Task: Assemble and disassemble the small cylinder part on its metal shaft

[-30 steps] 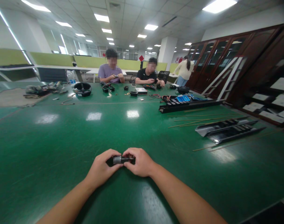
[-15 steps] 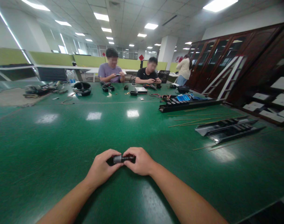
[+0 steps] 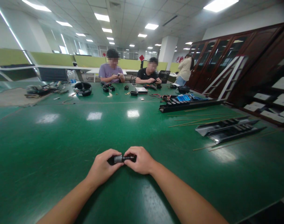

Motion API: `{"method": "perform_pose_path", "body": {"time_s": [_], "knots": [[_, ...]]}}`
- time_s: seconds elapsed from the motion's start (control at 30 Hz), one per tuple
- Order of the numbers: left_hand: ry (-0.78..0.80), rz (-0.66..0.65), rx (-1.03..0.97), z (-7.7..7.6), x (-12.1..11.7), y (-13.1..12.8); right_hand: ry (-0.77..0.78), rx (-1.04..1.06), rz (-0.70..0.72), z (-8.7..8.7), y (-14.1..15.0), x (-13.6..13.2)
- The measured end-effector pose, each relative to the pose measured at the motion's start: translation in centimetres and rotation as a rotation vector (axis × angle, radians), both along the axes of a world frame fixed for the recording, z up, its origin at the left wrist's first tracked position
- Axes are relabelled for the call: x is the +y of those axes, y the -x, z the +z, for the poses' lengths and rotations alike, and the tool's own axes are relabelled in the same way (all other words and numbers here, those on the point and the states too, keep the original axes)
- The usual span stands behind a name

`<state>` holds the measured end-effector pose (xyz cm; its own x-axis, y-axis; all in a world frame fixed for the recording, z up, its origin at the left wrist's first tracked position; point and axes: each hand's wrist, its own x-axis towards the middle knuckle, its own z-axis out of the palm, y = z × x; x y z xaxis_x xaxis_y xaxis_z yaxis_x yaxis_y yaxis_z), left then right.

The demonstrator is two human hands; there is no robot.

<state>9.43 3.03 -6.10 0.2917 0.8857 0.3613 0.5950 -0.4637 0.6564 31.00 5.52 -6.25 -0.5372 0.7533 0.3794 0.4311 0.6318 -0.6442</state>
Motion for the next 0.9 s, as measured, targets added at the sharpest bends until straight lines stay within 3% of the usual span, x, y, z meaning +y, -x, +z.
{"method": "perform_pose_path", "body": {"time_s": [0.9], "knots": [[-0.039,0.036,0.000,-0.24,0.19,0.41,0.007,0.004,-0.047,0.05,-0.37,0.37]]}}
